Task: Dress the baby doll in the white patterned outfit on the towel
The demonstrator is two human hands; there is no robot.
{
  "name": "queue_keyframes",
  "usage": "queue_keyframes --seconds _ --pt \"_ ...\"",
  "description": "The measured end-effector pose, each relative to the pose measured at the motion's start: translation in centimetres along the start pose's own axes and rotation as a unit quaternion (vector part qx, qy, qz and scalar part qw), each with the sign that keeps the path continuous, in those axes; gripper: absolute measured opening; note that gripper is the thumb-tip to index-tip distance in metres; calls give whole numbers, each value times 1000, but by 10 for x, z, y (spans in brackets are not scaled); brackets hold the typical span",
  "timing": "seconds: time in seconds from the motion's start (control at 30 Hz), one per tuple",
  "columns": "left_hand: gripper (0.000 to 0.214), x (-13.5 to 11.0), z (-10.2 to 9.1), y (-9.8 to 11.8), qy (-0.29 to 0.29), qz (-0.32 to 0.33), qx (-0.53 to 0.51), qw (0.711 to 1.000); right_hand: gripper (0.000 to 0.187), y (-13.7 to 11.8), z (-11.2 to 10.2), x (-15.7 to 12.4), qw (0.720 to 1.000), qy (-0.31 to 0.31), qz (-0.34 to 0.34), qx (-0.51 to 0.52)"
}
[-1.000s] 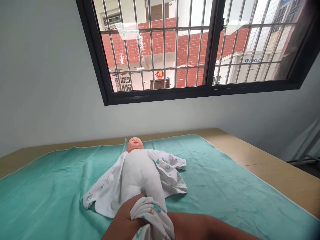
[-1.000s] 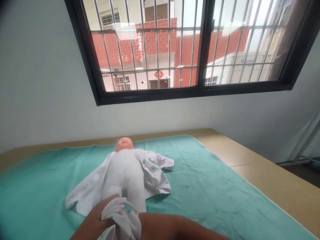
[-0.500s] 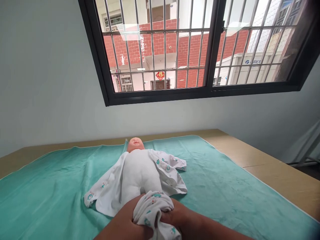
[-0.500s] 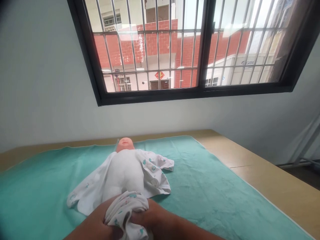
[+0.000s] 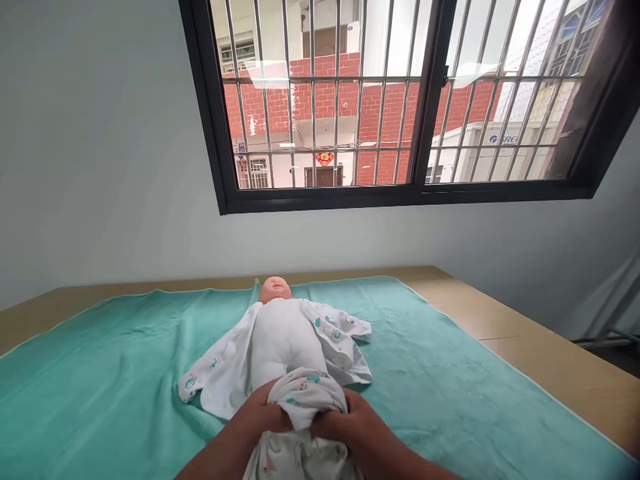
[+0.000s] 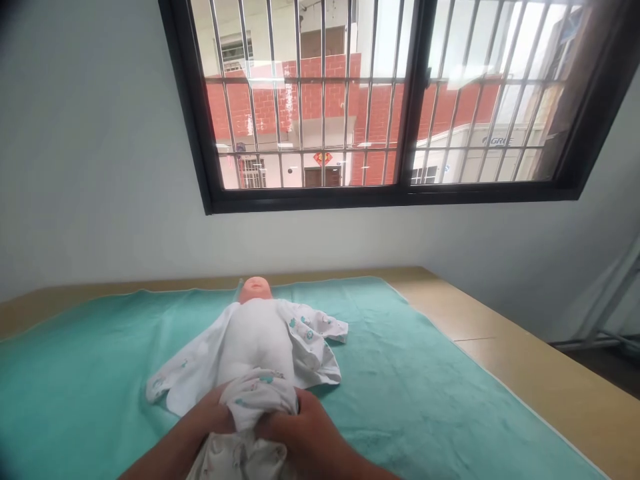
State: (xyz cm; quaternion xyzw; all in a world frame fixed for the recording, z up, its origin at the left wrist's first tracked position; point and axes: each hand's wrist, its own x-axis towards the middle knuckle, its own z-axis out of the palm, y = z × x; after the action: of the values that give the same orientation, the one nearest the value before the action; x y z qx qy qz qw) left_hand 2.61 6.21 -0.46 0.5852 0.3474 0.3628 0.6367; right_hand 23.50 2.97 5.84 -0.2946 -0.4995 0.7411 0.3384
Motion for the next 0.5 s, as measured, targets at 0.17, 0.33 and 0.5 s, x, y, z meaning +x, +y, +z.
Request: queue_keyframes --seconds 0.17,0.33,0.5 --pt "63 -20 30 30 5 2 -131 991 35 -6 -5 -13 1000 12 4 -27" --pt "68 -39 51 59 -49 -29 -231 971 37 2 -4 -13 999 4 -1 -32" --pt "62 -42 63 80 -42 -43 -153 986 45 14 -8 -10 999 44 -18 2"
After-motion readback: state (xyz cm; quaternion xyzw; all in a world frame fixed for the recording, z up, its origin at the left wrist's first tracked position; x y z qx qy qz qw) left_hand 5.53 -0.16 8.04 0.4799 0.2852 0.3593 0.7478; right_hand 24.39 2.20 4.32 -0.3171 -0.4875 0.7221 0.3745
